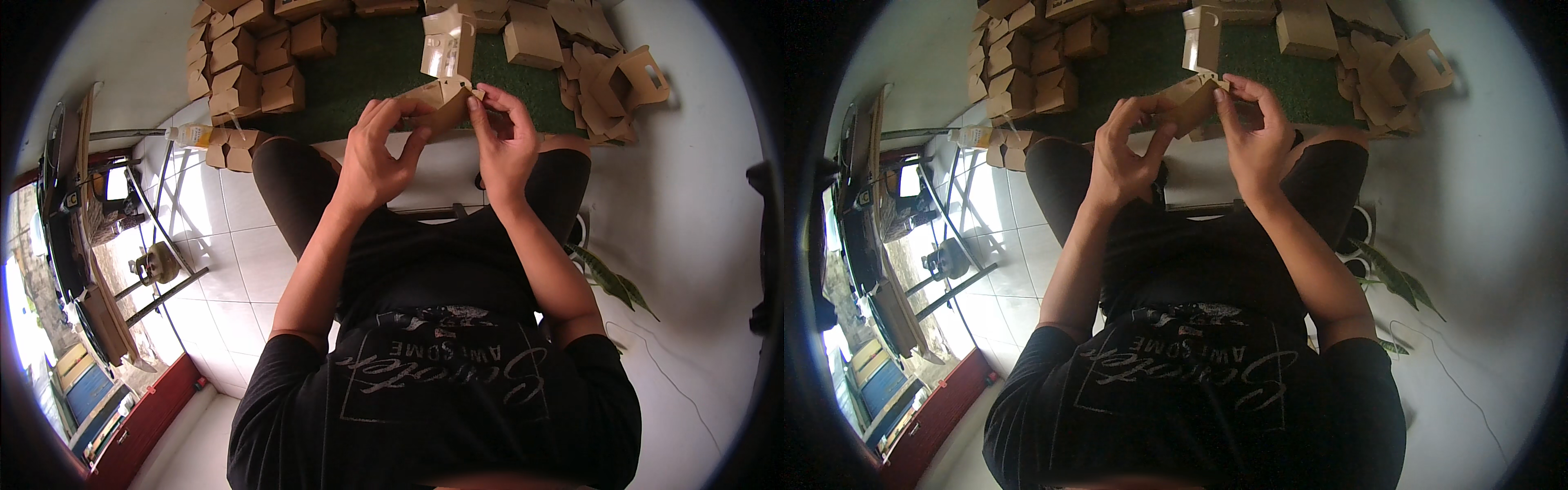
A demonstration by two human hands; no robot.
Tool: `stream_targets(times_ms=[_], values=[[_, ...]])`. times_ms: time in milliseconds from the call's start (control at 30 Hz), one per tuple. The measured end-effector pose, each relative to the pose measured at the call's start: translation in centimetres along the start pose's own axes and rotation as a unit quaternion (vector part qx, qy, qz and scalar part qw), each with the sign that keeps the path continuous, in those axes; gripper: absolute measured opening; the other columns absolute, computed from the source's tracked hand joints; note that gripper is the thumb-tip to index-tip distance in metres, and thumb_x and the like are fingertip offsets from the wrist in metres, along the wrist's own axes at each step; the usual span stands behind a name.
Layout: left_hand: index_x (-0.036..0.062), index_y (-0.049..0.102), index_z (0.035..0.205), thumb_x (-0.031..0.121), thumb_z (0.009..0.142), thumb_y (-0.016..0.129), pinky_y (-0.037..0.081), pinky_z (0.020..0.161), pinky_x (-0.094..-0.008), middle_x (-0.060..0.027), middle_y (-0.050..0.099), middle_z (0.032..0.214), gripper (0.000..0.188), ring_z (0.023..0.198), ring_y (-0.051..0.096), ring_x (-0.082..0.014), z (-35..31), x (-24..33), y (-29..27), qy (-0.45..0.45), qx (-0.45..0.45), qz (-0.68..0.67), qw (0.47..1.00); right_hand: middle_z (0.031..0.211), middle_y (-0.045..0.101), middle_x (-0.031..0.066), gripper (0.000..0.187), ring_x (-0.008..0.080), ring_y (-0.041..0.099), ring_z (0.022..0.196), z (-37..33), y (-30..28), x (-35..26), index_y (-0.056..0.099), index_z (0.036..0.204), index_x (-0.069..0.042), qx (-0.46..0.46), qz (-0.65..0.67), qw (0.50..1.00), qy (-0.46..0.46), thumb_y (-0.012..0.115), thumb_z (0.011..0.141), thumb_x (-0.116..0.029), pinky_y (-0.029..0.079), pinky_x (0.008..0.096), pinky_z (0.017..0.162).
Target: The person assembles flat cardboard takeout boxes by hand, folding the sides and tucking tabs to form the box shape. Completed boxes are stacked on the table.
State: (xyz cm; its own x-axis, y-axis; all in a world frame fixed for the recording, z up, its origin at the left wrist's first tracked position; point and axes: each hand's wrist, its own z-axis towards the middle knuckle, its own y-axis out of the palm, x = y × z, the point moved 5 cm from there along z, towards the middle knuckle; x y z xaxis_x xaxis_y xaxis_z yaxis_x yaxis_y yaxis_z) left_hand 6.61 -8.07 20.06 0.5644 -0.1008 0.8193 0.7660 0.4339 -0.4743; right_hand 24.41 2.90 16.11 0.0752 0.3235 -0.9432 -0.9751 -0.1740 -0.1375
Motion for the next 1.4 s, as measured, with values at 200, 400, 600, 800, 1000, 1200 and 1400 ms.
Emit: stream_targets(times_ms=[200,400,600,800,1000,1200,1400], values=[[0.0033,0.081,0.122,0.011,0.098,0.085,0.057,0.085,-0.0393,-0.0084,0.083,0.104,0.026,0.089,0.070,-0.0253,0.0,0.3,0.0,-0.085,-0.026,-0.024,0.996,0.107,0.088,0.0054,0.022,0.0182,0.081,0.094,-0.5,-0.9,-2.6,0.085,0.116,-0.008,0.019,-0.178,0.958,-0.222,0.092,0.096,-0.001,0.064,0.0310,0.083],[0.0016,0.084,0.123,0.016,0.102,0.084,0.060,0.085,-0.0381,-0.0089,0.085,0.109,0.025,0.093,0.076,-0.0216,-0.4,-0.4,0.2,-0.117,-0.015,-0.042,0.992,0.109,0.087,0.0032,0.034,0.0205,0.080,0.094,-1.3,-0.3,-3.5,0.087,0.117,-0.011,-0.021,-0.161,0.927,-0.338,0.092,0.088,0.006,0.065,0.0334,0.079],[0.0002,0.082,0.127,0.018,0.107,0.081,0.062,0.086,-0.0376,-0.0104,0.086,0.113,0.026,0.100,0.080,-0.0190,-0.8,-1.8,0.9,-0.190,-0.034,-0.163,0.968,0.111,0.085,0.0044,0.037,0.0203,0.080,0.095,-1.5,0.0,-3.7,0.087,0.119,-0.011,-0.037,-0.149,0.932,-0.329,0.094,0.086,0.006,0.064,0.0334,0.078],[-0.0005,0.080,0.130,0.017,0.109,0.080,0.063,0.091,-0.0376,-0.0122,0.086,0.115,0.028,0.104,0.081,-0.0196,-1.3,-1.5,1.4,-0.186,0.002,-0.153,0.971,0.107,0.081,0.0060,0.029,0.0186,0.081,0.098,-2.0,0.1,-3.6,0.088,0.117,-0.011,-0.070,-0.178,0.956,-0.222,0.092,0.092,0.004,0.063,0.0300,0.081],[-0.0007,0.078,0.137,0.015,0.108,0.081,0.064,0.092,-0.0359,-0.0126,0.086,0.119,0.033,0.109,0.082,-0.0191,-1.4,-1.3,2.2,-0.165,0.014,-0.114,0.980,0.109,0.084,0.0091,0.019,0.0196,0.082,0.097,-1.6,0.3,-4.1,0.087,0.119,-0.006,-0.084,-0.141,0.970,-0.177,0.085,0.102,0.000,0.064,0.0294,0.083],[-0.0014,0.081,0.123,0.010,0.104,0.083,0.064,0.081,-0.0381,-0.0163,0.085,0.110,0.022,0.095,0.083,-0.0285,-1.8,-1.4,3.1,-0.115,0.088,-0.091,0.985,0.113,0.086,0.0064,0.018,0.0097,0.079,0.103,-1.7,0.6,-2.8,0.085,0.126,-0.001,-0.108,-0.019,0.990,0.086,0.083,0.109,-0.007,0.064,0.0276,0.090],[-0.0015,0.078,0.129,0.009,0.107,0.081,0.065,0.091,-0.0389,-0.0130,0.085,0.117,0.024,0.104,0.082,-0.0228,-2.3,-2.5,4.2,-0.158,0.097,-0.209,0.960,0.115,0.086,0.0095,0.026,0.0093,0.078,0.104,-1.5,0.7,-2.5,0.080,0.135,0.001,-0.102,0.083,0.980,0.150,0.083,0.110,-0.006,0.063,0.0253,0.094]])
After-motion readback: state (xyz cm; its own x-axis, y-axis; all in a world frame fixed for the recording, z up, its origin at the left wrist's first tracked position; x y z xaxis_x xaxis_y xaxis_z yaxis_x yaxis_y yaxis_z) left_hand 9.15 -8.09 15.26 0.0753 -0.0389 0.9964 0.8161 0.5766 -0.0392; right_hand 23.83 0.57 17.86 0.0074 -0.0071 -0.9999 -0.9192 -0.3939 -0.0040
